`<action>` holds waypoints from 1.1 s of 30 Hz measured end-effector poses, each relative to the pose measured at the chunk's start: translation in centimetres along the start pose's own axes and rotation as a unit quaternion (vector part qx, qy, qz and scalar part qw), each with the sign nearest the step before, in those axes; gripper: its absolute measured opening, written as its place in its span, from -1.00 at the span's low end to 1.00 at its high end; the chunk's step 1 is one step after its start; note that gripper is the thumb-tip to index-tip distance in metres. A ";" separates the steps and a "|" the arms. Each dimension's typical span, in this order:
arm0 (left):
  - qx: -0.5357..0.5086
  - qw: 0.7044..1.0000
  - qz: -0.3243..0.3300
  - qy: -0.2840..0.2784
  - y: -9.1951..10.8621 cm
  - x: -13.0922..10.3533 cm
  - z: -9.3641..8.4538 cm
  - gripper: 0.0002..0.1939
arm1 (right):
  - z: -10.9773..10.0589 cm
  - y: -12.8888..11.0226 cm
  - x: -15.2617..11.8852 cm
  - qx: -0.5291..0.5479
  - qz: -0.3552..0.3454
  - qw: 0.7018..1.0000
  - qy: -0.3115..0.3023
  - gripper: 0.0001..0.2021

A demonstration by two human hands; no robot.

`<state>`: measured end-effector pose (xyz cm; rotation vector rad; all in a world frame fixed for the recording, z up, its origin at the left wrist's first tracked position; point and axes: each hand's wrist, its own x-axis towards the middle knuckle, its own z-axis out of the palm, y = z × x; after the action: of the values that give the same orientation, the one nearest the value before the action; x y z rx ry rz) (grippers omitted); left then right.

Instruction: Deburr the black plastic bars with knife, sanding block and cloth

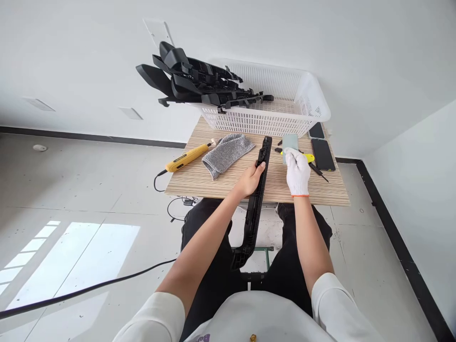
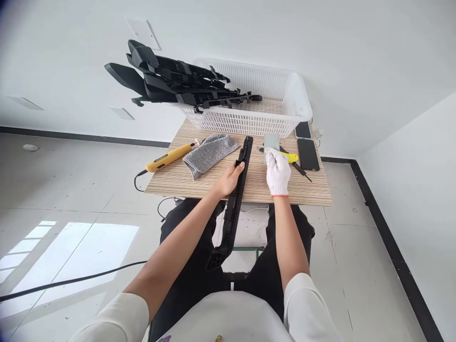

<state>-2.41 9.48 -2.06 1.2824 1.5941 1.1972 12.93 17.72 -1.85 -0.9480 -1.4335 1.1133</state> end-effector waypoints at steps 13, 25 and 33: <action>-0.007 1.000 0.030 0.006 -0.1 -0.1 0.0 -0.59 | -0.7 -0.5 -0.3 0.005 0.052 0.980 -0.194 -0.66; 0.032 0.999 0.024 0.012 -0.7 0.0 0.1 -0.54 | -0.3 0.8 0.1 -0.069 0.007 0.997 0.017 -0.61; -0.002 0.999 0.032 0.024 -0.9 0.1 0.1 -0.53 | -0.4 0.6 0.1 0.010 0.026 0.999 -0.037 -0.63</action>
<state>-2.57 9.57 -3.01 1.3197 1.5957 1.2788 13.29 17.99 -2.43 -0.9436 -1.4609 1.2098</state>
